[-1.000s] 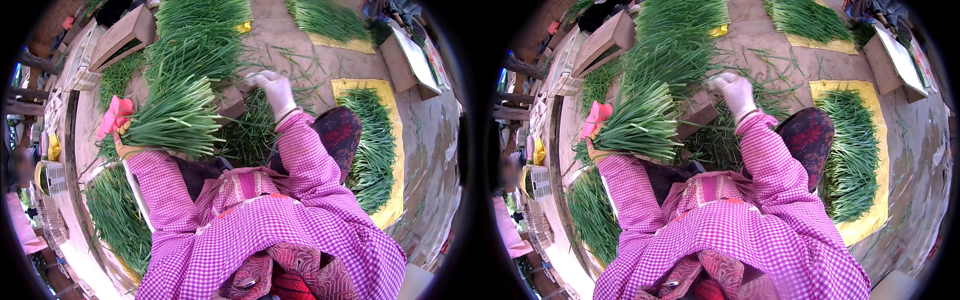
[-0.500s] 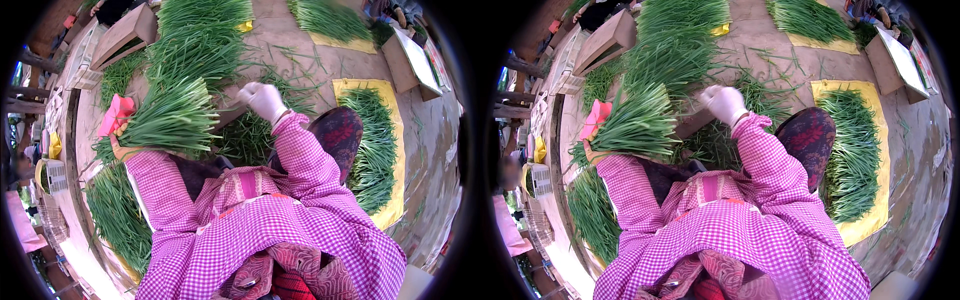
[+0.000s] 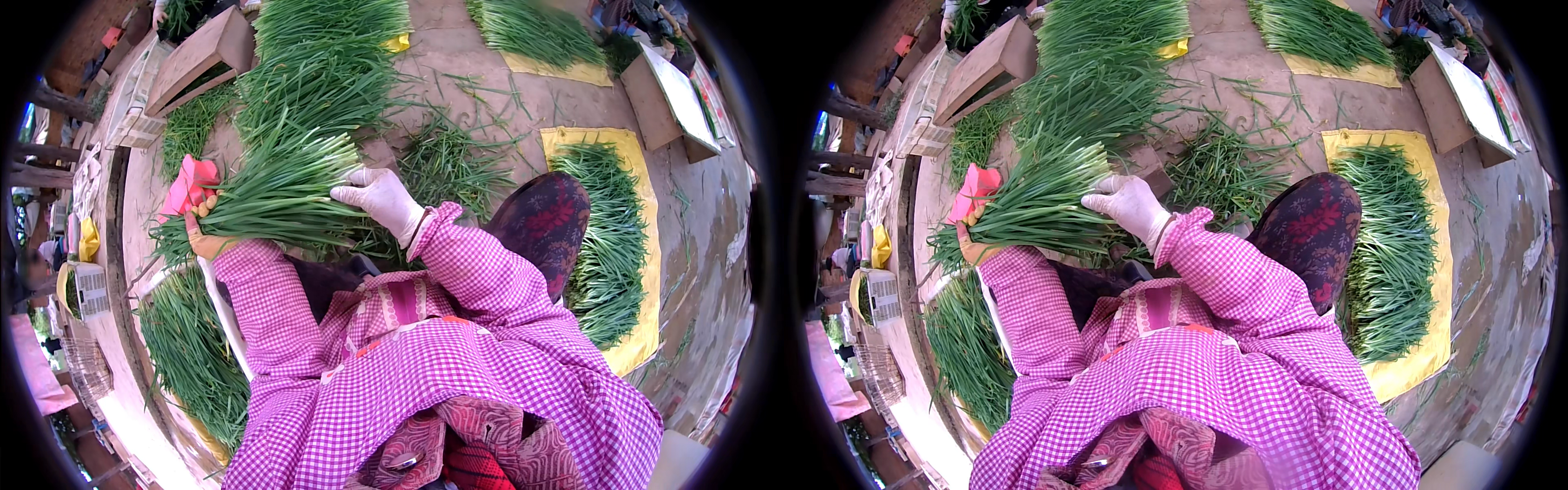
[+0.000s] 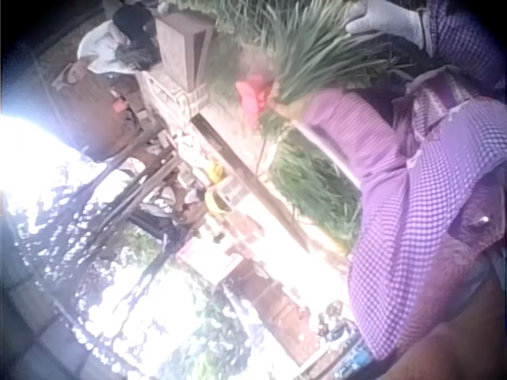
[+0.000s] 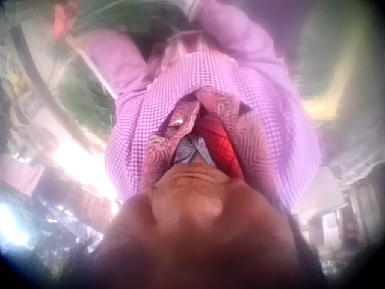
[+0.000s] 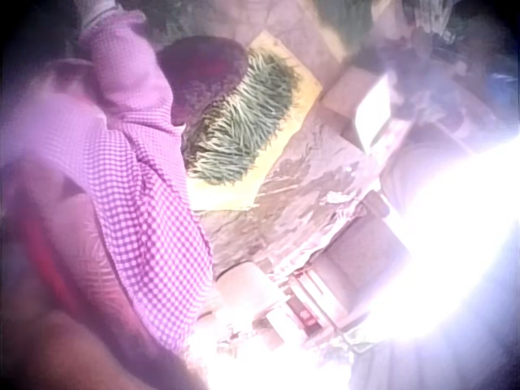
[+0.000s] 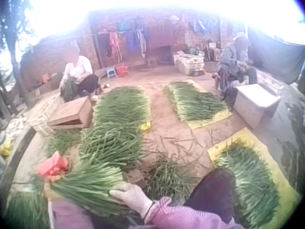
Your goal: The person picks up bunches of green vegetables, separates and organizes the leaves by hand while wearing gloves, and places sorted bundles onto a surface.
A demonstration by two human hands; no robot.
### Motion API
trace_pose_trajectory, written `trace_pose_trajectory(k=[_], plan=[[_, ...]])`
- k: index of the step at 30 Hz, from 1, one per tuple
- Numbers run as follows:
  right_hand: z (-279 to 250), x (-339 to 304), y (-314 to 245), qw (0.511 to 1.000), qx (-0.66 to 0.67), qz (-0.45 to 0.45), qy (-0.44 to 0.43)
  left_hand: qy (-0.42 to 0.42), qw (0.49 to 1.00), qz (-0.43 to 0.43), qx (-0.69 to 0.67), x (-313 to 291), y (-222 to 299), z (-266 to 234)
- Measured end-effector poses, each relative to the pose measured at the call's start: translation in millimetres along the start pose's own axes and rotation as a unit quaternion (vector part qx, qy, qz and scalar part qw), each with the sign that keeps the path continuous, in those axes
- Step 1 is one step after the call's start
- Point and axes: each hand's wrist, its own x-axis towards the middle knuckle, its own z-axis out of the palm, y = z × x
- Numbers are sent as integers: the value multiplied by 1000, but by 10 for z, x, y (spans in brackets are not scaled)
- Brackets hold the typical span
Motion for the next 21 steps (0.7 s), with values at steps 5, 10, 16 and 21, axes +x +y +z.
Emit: trace_pose_trajectory(k=[5,10,16,21], plan=[[3,-38,-117,991,131,17,24,-32,998,-30,-40,-2,-50,-37],[-312,-23,-262,961,266,17,72,17,1000,-7,-17,71,27,-108],[-962,87,-269,949,-194,-103,225,25,999,-19,38,183,269,-315],[-818,96,-188,954,-234,-112,151,34,999,19,8,263,205,-403]])
